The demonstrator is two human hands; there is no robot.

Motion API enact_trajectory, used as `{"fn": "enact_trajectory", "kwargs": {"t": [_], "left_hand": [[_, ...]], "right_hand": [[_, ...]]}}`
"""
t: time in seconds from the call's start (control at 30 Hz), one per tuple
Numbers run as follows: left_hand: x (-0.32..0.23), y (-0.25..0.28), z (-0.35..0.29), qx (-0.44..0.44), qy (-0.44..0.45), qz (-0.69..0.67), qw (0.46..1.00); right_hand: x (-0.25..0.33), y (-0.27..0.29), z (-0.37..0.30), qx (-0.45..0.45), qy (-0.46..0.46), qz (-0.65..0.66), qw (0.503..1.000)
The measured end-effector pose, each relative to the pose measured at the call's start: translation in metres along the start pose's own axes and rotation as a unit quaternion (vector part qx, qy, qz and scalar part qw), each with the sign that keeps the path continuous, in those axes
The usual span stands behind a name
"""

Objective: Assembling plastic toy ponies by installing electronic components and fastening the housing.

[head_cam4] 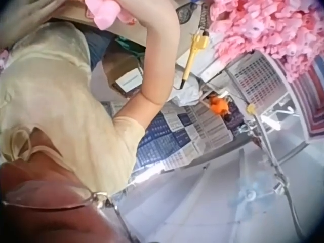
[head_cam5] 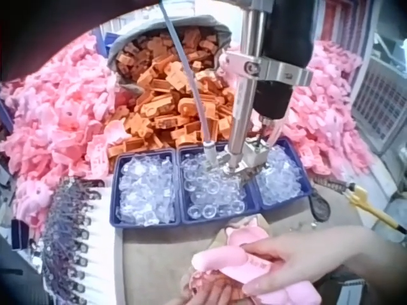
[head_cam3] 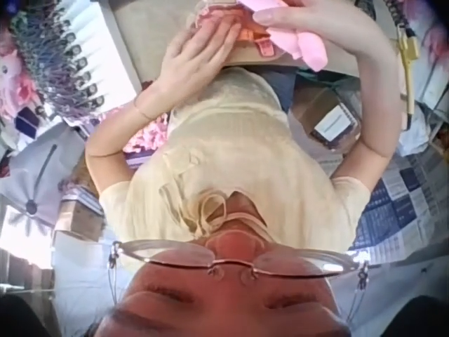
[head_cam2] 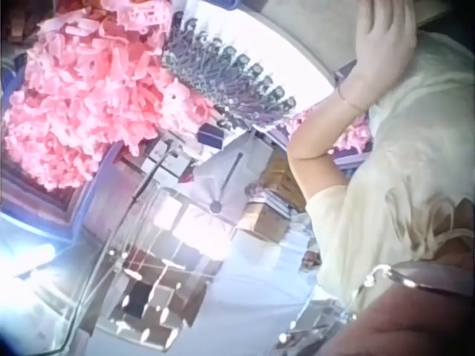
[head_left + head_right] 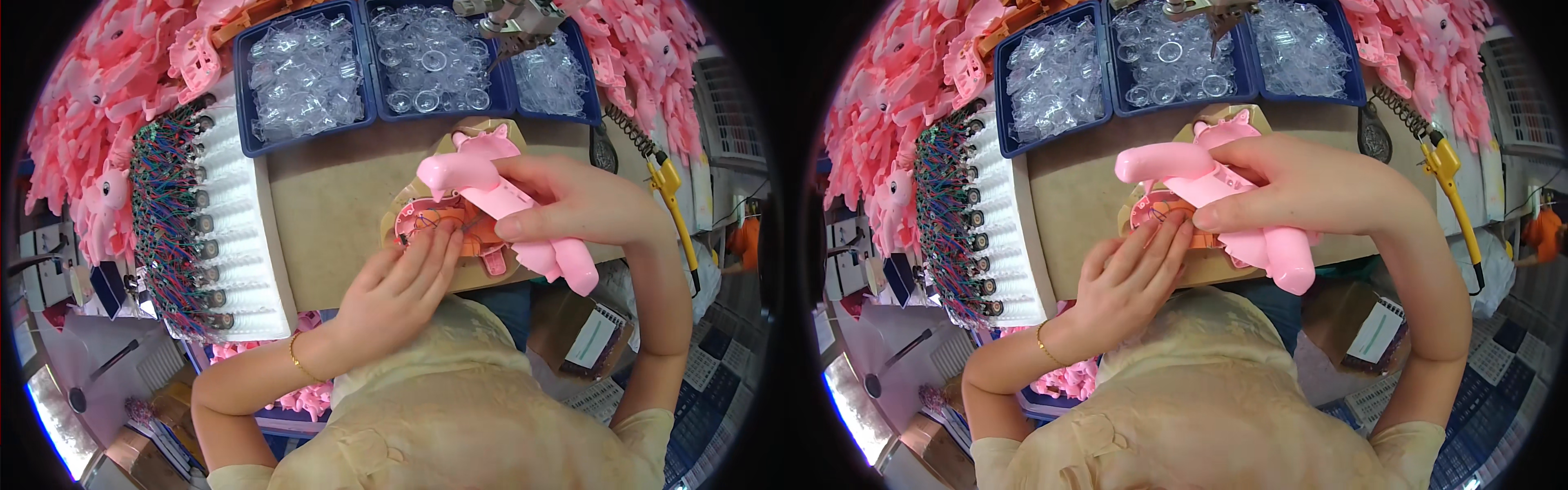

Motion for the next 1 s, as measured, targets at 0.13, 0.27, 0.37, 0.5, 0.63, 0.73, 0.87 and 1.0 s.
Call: {"fn": "enact_trajectory", "kwargs": {"t": [0.13, 0.27, 0.37, 0.5, 0.63, 0.73, 0.87, 1.0], "left_hand": [[-0.005, 0.018, 0.007, 0.051, -0.038, 0.05, 0.997], [-0.026, 0.02, 0.013, 0.093, -0.011, 0.084, 0.992], [-0.041, 0.018, 0.024, 0.126, -0.049, 0.207, 0.969], [-0.044, 0.011, 0.028, 0.136, -0.082, 0.29, 0.944], [-0.054, 0.004, 0.015, 0.163, 0.011, 0.227, 0.96], [-0.049, -0.005, 0.011, 0.136, 0.114, 0.132, 0.975], [-0.021, -0.006, -0.02, 0.056, 0.055, -0.256, 0.963], [0.005, 0.006, -0.049, 0.016, 0.077, -0.448, 0.891]], "right_hand": [[0.001, -0.001, -0.001, -0.012, -0.022, -0.039, 0.999], [-0.005, -0.017, 0.004, -0.093, 0.079, 0.014, 0.992], [-0.004, -0.025, 0.003, -0.153, 0.111, 0.005, 0.982], [0.026, -0.026, 0.004, -0.132, 0.079, -0.07, 0.986], [0.032, -0.025, 0.021, -0.112, 0.044, -0.339, 0.933], [0.01, -0.029, 0.025, -0.156, 0.107, -0.431, 0.882], [0.0, -0.034, 0.025, -0.18, 0.147, -0.485, 0.843], [0.001, -0.035, 0.025, -0.17, 0.135, -0.504, 0.836]]}}
Point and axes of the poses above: each hand's wrist, its own z-axis towards the middle knuckle, its own y-axis out of the back of the hand, x = y × z, the point moved 2 cm from there along z, towards the middle knuckle, and after that the axes turned 12 degrees about x, right-handed, at the moved point
